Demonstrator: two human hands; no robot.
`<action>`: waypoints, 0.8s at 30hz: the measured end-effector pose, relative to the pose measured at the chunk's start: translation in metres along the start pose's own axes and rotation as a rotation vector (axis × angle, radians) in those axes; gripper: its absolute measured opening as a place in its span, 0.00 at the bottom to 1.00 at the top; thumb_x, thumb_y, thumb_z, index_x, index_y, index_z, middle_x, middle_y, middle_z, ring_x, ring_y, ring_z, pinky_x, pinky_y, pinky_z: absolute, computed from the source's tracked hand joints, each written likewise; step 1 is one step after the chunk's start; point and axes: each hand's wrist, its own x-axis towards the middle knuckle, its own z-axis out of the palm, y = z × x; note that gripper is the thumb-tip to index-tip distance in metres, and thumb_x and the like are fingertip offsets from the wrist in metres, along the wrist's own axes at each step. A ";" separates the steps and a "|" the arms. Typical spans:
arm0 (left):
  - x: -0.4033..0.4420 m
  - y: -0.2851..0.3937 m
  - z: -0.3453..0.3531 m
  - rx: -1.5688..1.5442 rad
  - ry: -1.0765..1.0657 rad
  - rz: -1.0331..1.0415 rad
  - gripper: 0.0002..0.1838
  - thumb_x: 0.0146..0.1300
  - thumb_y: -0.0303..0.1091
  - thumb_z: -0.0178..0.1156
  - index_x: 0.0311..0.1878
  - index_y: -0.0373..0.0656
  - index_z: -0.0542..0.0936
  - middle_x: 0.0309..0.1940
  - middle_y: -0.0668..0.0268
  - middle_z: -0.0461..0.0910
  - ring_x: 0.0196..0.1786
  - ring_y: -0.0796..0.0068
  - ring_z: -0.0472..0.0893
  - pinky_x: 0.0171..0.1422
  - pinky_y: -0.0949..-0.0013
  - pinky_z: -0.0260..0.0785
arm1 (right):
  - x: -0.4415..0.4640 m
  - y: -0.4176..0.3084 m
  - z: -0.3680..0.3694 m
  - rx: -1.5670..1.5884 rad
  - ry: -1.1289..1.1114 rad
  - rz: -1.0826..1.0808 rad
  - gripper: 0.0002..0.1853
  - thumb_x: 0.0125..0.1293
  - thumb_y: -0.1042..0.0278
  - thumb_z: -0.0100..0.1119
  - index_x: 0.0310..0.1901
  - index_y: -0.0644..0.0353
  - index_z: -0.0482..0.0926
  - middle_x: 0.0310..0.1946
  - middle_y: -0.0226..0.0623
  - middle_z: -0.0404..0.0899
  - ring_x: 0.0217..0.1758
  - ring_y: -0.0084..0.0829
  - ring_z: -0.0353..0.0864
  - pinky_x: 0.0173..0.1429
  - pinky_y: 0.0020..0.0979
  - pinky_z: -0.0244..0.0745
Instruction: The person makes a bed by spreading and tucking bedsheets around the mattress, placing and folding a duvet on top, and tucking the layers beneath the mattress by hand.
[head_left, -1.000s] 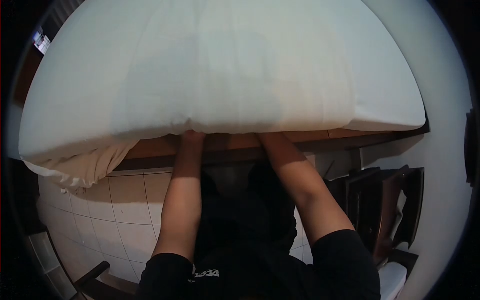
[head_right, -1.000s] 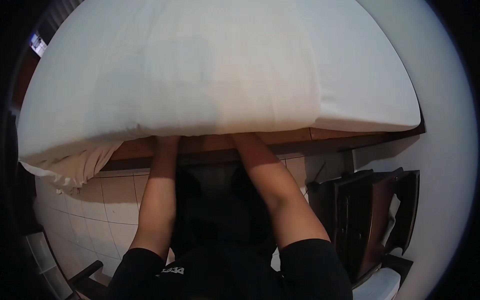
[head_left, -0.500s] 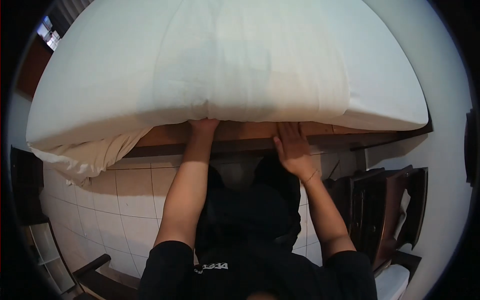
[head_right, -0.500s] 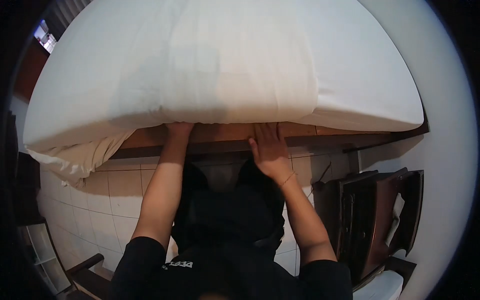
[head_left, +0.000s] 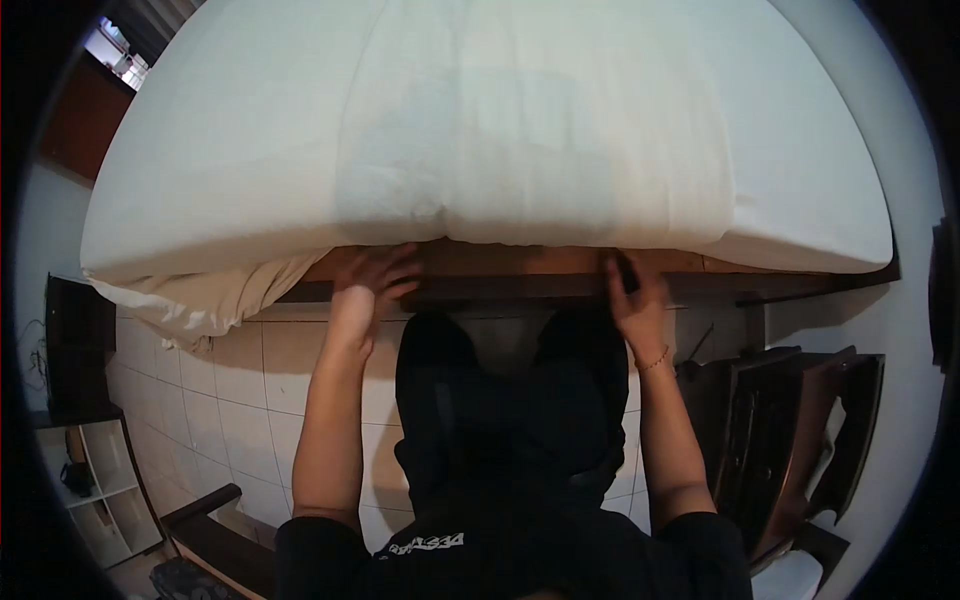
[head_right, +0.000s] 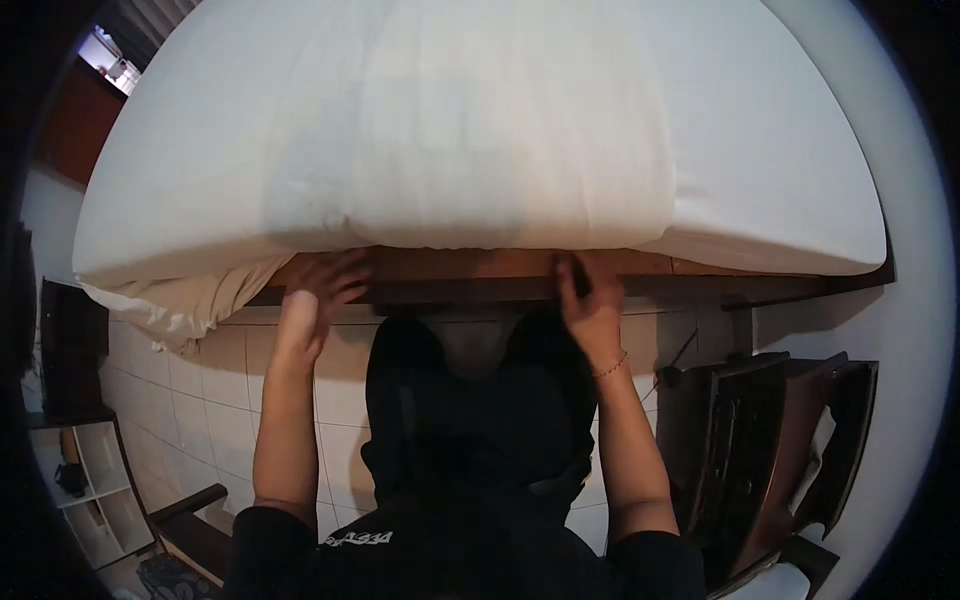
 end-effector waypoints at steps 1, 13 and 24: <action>0.000 0.002 -0.003 0.000 0.002 -0.005 0.16 0.67 0.41 0.51 0.53 0.45 0.76 0.43 0.63 0.81 0.44 0.64 0.79 0.51 0.62 0.72 | 0.003 0.003 -0.001 0.122 0.073 0.117 0.16 0.62 0.67 0.60 0.50 0.62 0.77 0.45 0.46 0.80 0.51 0.45 0.78 0.58 0.38 0.69; 0.043 -0.012 0.001 1.316 0.312 1.305 0.06 0.54 0.37 0.67 0.32 0.46 0.86 0.26 0.62 0.83 0.29 0.65 0.82 0.33 0.66 0.72 | 0.030 0.038 -0.029 -0.117 0.106 -0.034 0.07 0.54 0.72 0.66 0.35 0.62 0.83 0.35 0.45 0.83 0.41 0.44 0.82 0.47 0.37 0.74; 0.016 0.011 -0.018 1.366 0.004 0.471 0.12 0.58 0.36 0.63 0.41 0.41 0.84 0.31 0.57 0.83 0.36 0.58 0.82 0.43 0.63 0.72 | 0.008 0.036 -0.035 -0.238 0.167 -0.022 0.07 0.54 0.73 0.65 0.36 0.60 0.84 0.33 0.45 0.82 0.40 0.47 0.81 0.48 0.41 0.73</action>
